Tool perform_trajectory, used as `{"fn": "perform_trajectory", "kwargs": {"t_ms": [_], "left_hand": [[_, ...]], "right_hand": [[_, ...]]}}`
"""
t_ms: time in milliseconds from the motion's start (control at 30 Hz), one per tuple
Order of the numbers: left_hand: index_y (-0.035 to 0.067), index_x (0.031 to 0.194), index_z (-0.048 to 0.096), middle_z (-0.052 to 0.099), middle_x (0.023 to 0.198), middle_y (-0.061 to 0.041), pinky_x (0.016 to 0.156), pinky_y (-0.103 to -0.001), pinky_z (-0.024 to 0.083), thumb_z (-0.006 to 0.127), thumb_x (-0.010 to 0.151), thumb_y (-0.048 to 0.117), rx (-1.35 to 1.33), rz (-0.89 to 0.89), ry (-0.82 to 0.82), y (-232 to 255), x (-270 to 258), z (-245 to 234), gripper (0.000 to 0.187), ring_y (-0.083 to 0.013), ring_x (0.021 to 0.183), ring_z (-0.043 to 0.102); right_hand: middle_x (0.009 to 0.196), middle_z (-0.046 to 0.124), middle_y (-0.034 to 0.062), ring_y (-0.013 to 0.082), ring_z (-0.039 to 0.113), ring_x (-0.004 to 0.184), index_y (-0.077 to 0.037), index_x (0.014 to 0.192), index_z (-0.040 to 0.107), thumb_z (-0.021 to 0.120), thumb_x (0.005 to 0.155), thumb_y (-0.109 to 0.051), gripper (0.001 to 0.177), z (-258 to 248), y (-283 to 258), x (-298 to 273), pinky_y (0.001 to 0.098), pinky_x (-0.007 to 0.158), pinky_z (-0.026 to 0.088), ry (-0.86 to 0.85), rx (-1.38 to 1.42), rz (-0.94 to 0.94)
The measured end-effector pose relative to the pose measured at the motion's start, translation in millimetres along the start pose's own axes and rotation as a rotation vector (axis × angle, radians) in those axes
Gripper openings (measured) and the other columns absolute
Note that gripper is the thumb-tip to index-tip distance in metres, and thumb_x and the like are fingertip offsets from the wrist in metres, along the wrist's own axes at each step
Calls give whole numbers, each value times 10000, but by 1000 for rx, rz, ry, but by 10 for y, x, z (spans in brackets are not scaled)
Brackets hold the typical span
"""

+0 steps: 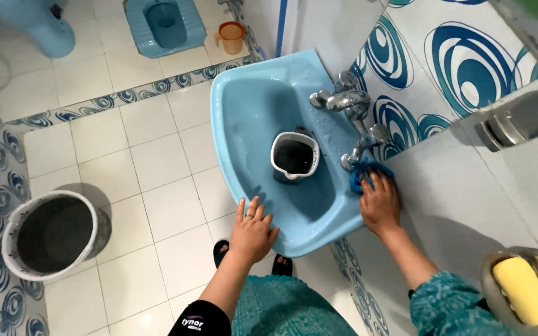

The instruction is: Cleaning a bathroom sink area using a cloth, sponge, and water mug.

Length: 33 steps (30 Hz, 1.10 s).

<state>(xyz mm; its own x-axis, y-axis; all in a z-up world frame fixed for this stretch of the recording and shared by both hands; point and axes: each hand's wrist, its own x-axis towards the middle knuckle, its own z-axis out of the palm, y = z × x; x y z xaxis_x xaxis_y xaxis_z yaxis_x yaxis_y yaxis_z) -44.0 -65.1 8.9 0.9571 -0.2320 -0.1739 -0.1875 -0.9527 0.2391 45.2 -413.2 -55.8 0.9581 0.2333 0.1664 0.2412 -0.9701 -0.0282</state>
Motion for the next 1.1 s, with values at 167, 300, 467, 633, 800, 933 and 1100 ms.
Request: {"fn": "perform_trajectory", "kwargs": {"t_ms": [167,300,467,633,800,933,1100], "left_hand": [[63,1219,655,477,1485,-190,1238,-559,19,518,977,431,20,-12,-35,73,19,4,461,-321,1526,209],[66,1237,651,470,1492,-192,1241,-554,14,517,977,439,3,-18,-65,43,1,-7,475,-330,1526,193],[78,1231,655,467,1503,-185,1248,-551,12,512,984,442,-16,-35,-115,143,-37,-41,462,-326,1532,200],[68,1220,660,482,1486,-181,1232,-553,20,531,968,445,-17,-25,-38,59,36,27,472,-340,1510,216],[80,1209,678,488,1475,-176,1236,-551,20,554,955,425,8,-54,-22,113,52,-125,446,-339,1504,232],[86,1210,689,525,1445,-152,1242,-548,48,592,921,413,-60,-53,36,150,8,-38,447,-342,1494,270],[95,1200,697,524,1447,-150,1239,-562,41,607,901,410,-61,-67,44,122,79,15,443,-344,1481,274]], "right_hand": [[1602,361,193,376,312,1457,-124,1567,469,430,1004,-338,604,-289,-360,-180,533,1178,251,-20,314,-55],[1623,375,80,309,299,1516,-225,1516,485,398,1016,-349,523,-188,-61,-180,562,1206,232,-200,189,-10],[1594,420,120,338,360,1508,-159,1520,503,450,1019,-357,541,-58,-38,-196,548,1212,283,-20,-9,-12],[1580,461,97,299,407,1463,-213,1469,557,536,917,-246,554,-355,-275,-287,482,1162,336,-16,331,-146],[1598,415,116,315,392,1461,-208,1541,464,514,975,-291,574,-171,-203,-85,527,1195,317,-23,292,-57],[1613,388,90,328,354,1470,-293,1535,430,515,945,-319,597,-413,-479,-365,563,1155,263,-130,291,-183],[1624,393,104,317,381,1466,-269,1576,406,505,967,-285,617,-251,-213,-20,529,1205,294,-78,369,-28]]}}
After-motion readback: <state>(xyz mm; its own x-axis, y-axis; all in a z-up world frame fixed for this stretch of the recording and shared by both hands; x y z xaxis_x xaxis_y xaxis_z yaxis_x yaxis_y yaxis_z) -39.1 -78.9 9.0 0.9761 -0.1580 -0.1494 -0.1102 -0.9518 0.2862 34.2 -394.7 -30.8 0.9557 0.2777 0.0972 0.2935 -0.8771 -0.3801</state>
